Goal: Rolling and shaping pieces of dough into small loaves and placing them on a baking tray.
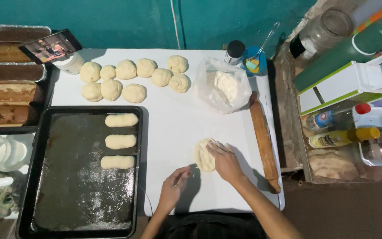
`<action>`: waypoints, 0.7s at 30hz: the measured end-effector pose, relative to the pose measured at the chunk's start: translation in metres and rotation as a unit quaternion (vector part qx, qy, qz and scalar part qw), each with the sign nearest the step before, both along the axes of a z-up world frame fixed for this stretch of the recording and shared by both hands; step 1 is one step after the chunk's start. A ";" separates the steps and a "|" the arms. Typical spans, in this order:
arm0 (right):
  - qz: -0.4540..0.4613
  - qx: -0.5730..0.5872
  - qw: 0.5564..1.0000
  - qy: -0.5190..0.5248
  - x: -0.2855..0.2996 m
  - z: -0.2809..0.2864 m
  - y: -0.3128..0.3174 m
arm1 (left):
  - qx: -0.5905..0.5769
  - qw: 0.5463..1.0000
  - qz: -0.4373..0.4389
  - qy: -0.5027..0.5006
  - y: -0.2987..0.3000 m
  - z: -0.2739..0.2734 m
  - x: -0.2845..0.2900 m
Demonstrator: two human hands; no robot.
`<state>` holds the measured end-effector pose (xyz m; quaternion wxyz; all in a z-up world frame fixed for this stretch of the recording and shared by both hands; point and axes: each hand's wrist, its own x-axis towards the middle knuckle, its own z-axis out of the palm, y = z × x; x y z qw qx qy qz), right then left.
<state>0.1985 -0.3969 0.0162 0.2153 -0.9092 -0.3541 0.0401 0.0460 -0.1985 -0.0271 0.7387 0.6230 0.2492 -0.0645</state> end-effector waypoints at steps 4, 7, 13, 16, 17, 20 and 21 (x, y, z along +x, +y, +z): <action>0.014 -0.046 0.999 0.005 0.000 -0.002 0.016 | 0.082 0.996 -0.017 -0.006 -0.003 0.024 0.008; 0.040 0.002 0.998 -0.042 -0.004 -0.023 0.023 | 0.139 0.990 -0.018 0.007 -0.012 0.046 0.028; 0.053 0.002 0.998 0.018 -0.030 -0.011 0.021 | 0.357 0.925 -0.106 -0.074 -0.025 0.054 0.046; 0.027 0.033 0.998 0.042 -0.048 -0.008 0.006 | 0.407 0.896 -0.143 -0.107 -0.025 0.050 0.048; 0.013 0.050 0.998 0.031 -0.056 -0.017 -0.002 | 0.418 0.881 -0.178 -0.133 -0.028 0.054 0.048; -0.012 0.054 0.998 0.042 -0.066 -0.013 -0.017 | 0.447 0.848 -0.235 -0.161 -0.037 0.038 0.038; -0.019 0.043 0.997 0.059 -0.064 -0.007 -0.019 | 0.469 0.830 -0.253 -0.164 -0.038 0.028 0.036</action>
